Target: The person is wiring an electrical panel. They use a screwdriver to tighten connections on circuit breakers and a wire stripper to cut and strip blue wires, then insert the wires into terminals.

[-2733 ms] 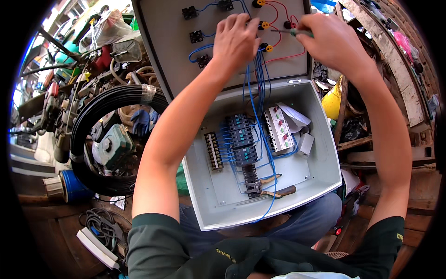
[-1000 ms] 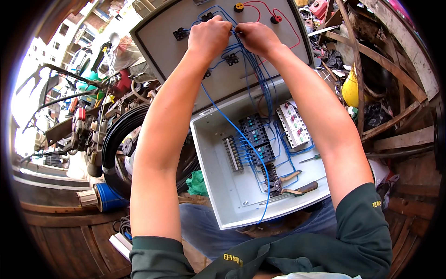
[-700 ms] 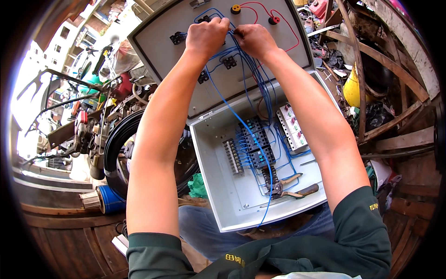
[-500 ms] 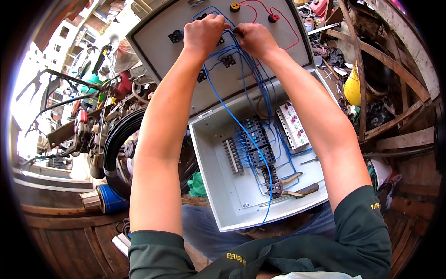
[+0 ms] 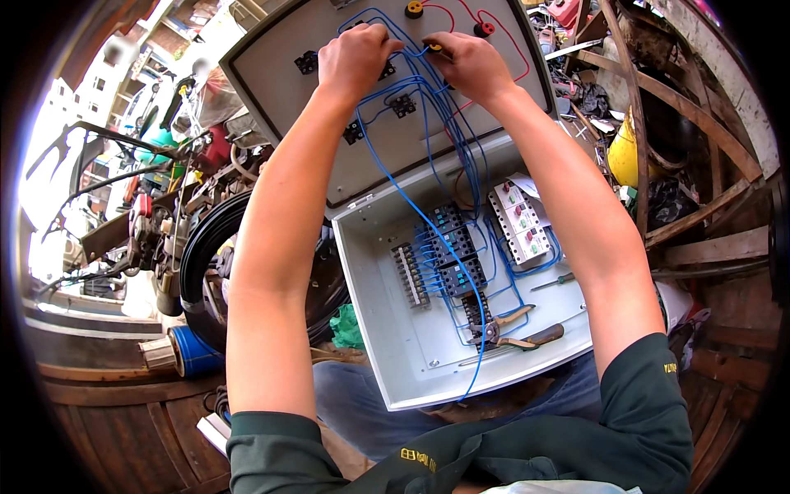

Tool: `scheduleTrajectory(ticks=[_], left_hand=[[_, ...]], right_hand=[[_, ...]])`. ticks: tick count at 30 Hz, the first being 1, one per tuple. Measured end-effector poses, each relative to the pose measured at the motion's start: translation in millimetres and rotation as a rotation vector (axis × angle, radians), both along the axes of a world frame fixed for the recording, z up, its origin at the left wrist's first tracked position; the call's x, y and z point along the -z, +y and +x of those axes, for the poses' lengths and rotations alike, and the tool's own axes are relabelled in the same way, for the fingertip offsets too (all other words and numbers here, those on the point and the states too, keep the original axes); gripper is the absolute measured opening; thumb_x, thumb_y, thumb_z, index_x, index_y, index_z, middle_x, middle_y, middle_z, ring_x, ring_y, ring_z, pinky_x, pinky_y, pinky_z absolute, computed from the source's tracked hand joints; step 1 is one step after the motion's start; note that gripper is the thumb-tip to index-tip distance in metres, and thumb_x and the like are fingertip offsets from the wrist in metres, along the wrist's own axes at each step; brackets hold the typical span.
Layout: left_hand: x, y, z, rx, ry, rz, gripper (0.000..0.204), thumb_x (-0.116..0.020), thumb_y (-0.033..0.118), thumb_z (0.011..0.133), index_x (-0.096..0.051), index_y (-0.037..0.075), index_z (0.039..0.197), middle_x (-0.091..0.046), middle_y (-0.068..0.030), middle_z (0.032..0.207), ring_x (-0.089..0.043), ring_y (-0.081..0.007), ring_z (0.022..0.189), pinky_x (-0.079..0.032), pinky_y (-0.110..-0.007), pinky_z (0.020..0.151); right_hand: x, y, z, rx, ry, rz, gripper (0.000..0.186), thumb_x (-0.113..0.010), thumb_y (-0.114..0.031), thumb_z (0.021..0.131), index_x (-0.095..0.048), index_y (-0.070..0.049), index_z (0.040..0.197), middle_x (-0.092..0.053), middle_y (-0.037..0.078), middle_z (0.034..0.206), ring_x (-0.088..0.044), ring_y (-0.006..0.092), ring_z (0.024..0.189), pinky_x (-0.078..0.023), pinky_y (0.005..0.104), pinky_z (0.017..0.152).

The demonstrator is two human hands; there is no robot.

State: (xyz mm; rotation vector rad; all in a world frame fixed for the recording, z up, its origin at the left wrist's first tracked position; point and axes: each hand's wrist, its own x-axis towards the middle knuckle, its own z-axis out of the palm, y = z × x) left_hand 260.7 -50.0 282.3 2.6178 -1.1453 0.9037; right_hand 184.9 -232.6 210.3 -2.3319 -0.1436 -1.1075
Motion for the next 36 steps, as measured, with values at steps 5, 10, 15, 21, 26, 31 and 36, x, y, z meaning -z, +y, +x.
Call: scheduleTrajectory(ticks=[5, 10, 15, 21, 26, 31, 36], left_hand=[[-4.3, -3.8, -2.0, -0.020, 0.022, -0.016, 0.035, -0.069, 0.047, 0.088, -0.074, 0.013, 0.093, -0.074, -0.0078, 0.094, -0.072, -0.0338, 0.084, -0.057, -0.044, 0.073], [-7.5, 17.3, -4.0, 0.054, 0.334, -0.060, 0.028, -0.071, 0.031, 0.090, -0.075, 0.009, 0.107, -0.075, -0.0116, 0.096, -0.073, -0.0234, 0.083, -0.057, -0.038, 0.075], [-3.0, 29.7, 5.3, 0.082, 0.411, -0.175, 0.025, -0.070, 0.019, 0.090, -0.074, 0.005, 0.110, -0.075, -0.0104, 0.090, -0.071, -0.0166, 0.071, -0.057, -0.031, 0.068], [2.6, 23.9, 15.4, 0.166, 0.365, -0.283, 0.023, -0.071, 0.017, 0.090, -0.076, 0.006, 0.109, -0.073, -0.0079, 0.086, -0.068, -0.0136, 0.064, -0.055, -0.028, 0.063], [4.3, 37.1, 11.9, 0.173, 0.440, -0.240, 0.027, -0.071, 0.015, 0.089, -0.074, 0.004, 0.114, -0.072, -0.0079, 0.090, -0.066, -0.0115, 0.065, -0.055, -0.027, 0.064], [9.8, 75.9, -1.9, 0.079, 0.740, -0.411, 0.034, -0.071, 0.012, 0.087, -0.069, 0.001, 0.119, -0.070, -0.0130, 0.109, -0.068, -0.0190, 0.077, -0.055, -0.031, 0.075], [12.1, 97.3, -11.0, 0.013, 0.428, -0.412, 0.030, -0.070, 0.011, 0.087, -0.072, 0.007, 0.116, -0.068, -0.0157, 0.120, -0.071, -0.0226, 0.086, -0.056, -0.034, 0.083]], right_hand=[[-16.8, 10.4, 9.0, 0.112, 0.208, -0.263, 0.017, -0.063, -0.028, 0.093, -0.074, -0.019, 0.101, -0.074, 0.006, 0.097, -0.070, 0.0290, 0.097, -0.056, 0.0425, 0.080], [-13.9, 10.1, 10.9, 0.149, 0.195, -0.257, 0.016, -0.062, -0.029, 0.092, -0.074, -0.019, 0.097, -0.074, 0.007, 0.095, -0.070, 0.0290, 0.094, -0.056, 0.0433, 0.078], [-20.5, 14.6, 8.3, 0.117, 0.283, -0.202, 0.019, -0.064, -0.028, 0.090, -0.073, -0.016, 0.101, -0.073, 0.009, 0.096, -0.070, 0.0306, 0.097, -0.056, 0.0440, 0.082], [-33.9, 27.6, 19.0, 0.009, 0.258, -0.146, 0.028, -0.065, -0.022, 0.087, -0.071, -0.015, 0.113, -0.072, 0.013, 0.106, -0.068, 0.0325, 0.104, -0.055, 0.0440, 0.088], [-43.2, 36.2, 29.9, 0.080, 0.395, -0.234, 0.023, -0.064, -0.017, 0.085, -0.071, -0.010, 0.106, -0.073, 0.017, 0.098, -0.069, 0.0361, 0.096, -0.056, 0.0471, 0.084], [-35.1, 40.9, 32.3, 0.133, 0.360, -0.161, 0.025, -0.058, -0.017, 0.086, -0.071, -0.010, 0.106, -0.073, 0.017, 0.098, -0.069, 0.0376, 0.096, -0.055, 0.0483, 0.084], [-27.9, 41.2, 29.2, 0.057, 0.255, -0.149, 0.029, -0.055, -0.015, 0.088, -0.071, -0.015, 0.112, -0.073, 0.017, 0.102, -0.069, 0.0364, 0.098, -0.055, 0.0478, 0.086]])
